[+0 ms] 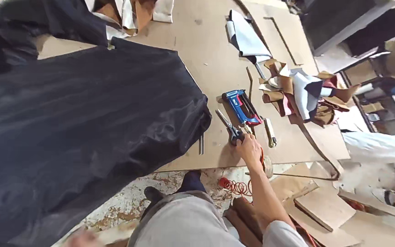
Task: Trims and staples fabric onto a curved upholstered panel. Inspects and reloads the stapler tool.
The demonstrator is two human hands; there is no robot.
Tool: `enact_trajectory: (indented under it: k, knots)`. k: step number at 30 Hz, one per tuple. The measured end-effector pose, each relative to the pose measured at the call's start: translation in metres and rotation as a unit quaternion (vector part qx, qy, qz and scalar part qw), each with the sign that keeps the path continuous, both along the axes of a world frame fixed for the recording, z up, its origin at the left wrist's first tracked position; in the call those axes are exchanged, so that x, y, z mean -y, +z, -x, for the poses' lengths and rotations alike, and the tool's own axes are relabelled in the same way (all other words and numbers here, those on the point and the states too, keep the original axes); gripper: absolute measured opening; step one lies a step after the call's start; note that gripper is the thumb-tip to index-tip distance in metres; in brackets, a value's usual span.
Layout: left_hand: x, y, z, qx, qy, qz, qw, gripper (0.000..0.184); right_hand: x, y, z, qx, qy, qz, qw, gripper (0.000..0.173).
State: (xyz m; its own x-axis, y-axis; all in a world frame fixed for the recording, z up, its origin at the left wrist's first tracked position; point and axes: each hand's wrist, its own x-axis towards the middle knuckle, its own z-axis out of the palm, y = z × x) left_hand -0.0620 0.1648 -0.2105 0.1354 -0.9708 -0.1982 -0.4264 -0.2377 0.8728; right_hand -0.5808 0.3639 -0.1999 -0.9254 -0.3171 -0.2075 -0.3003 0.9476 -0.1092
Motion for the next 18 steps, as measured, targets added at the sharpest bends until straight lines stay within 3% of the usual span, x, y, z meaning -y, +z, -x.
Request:
enact_trajectory:
  k: [1, 3, 5, 7, 9, 12, 14, 16, 18]
  knots:
    - [-0.027, 0.004, 0.049, 0.022, -0.141, 0.024, 0.99, 0.038, -0.001, 0.001, 0.004, -0.003, 0.007, -0.004, 1.0, 0.043]
    - [-0.046, 0.01, 0.161, 0.069, -0.402, 0.107, 0.907, 0.038, 0.002, 0.0, 0.014, -0.017, 0.034, -0.006, 0.999, 0.04]
    - [-0.046, 0.013, 0.268, 0.173, -0.543, 0.099, 0.816, 0.049, 0.003, 0.001, 0.024, -0.002, 0.06, -0.002, 0.998, 0.041]
    - [-0.045, 0.003, 0.346, 0.26, -0.572, 0.086, 0.773, 0.062, 0.006, 0.005, 0.03, 0.027, 0.08, -0.009, 0.996, 0.043]
    - [-0.045, -0.004, 0.387, 0.288, -0.556, 0.1, 0.773, 0.056, 0.008, 0.008, 0.032, 0.047, 0.102, -0.024, 0.993, 0.044]
    - [-0.047, 0.001, 0.401, 0.285, -0.543, 0.051, 0.788, 0.051, 0.009, 0.004, 0.025, 0.057, 0.114, -0.043, 0.991, 0.051]
    - [-0.044, 0.013, 0.404, 0.248, -0.538, -0.007, 0.806, 0.055, 0.01, 0.009, 0.027, 0.092, 0.09, -0.04, 0.991, 0.042]
    - [-0.037, 0.029, 0.414, 0.173, -0.525, -0.022, 0.833, 0.055, -0.012, 0.024, 0.032, 0.173, 0.015, 0.051, 0.984, 0.03]
    - [-0.023, 0.049, 0.447, 0.092, -0.528, -0.016, 0.844, 0.053, -0.056, 0.039, 0.027, 0.236, -0.058, 0.205, 0.948, 0.021]
